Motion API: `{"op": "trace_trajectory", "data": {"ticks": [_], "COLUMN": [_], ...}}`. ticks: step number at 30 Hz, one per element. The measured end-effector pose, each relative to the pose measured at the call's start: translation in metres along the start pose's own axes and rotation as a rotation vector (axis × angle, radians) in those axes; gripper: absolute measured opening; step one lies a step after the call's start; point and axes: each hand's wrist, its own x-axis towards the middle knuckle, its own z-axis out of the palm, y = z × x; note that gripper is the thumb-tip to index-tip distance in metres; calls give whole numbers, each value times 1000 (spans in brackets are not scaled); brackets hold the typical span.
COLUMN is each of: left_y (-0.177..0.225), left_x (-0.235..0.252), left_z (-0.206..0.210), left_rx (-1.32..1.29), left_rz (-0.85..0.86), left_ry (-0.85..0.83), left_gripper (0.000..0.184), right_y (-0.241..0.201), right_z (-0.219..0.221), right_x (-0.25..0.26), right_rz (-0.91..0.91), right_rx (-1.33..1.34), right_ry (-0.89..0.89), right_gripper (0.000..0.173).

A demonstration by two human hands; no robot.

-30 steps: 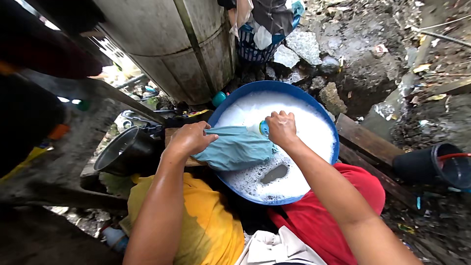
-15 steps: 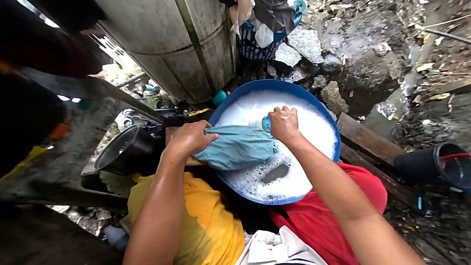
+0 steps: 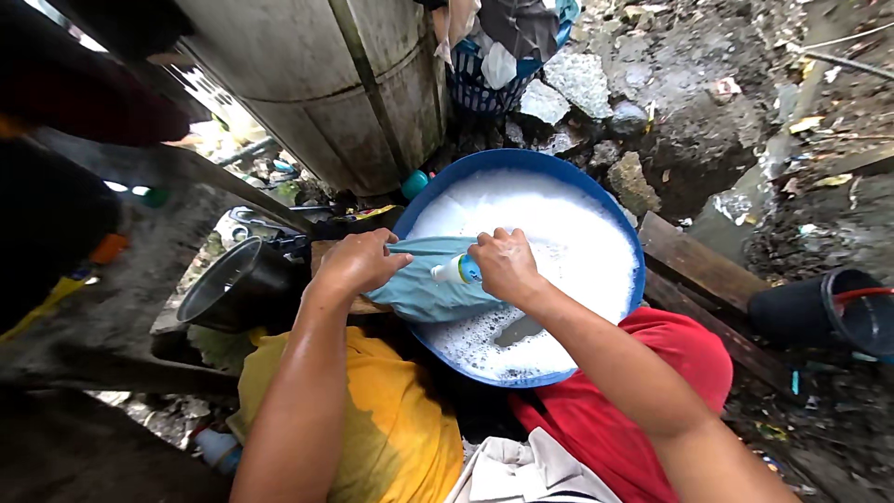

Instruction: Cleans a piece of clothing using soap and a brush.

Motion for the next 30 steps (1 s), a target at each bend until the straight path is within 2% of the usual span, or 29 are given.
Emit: {"op": "trace_trajectory", "data": {"ticks": [17,19,21,24,27,28,30], "left_y": [-18,-25,-32,-36,-45,-48,-54], "left_x": [-1,0,2,3,8,9,10], "left_z": [7,11,19,34,59,68,79], "left_rx": [13,41,97,152,188,229,273], "left_rz": [-51,-71,-109,-219,-280,-274,-221], "left_ry": [23,22,46,107,154,176,228], "left_gripper": [49,50,50,52,61,60,44], "right_y": [-7,8,27,45,47,47,46], "right_z": [8,22,46,98,153,167,186], "right_x": [8,6,4,-7,-23,-26,-29], "right_rz": [40,95,225,518,822,890,962], "right_rx": [78,235,505,1168,1746,1842,1938], "right_ry": [53,49,24,84,244,299,359], "right_gripper": [40,44,51,59,56,55,54]}}
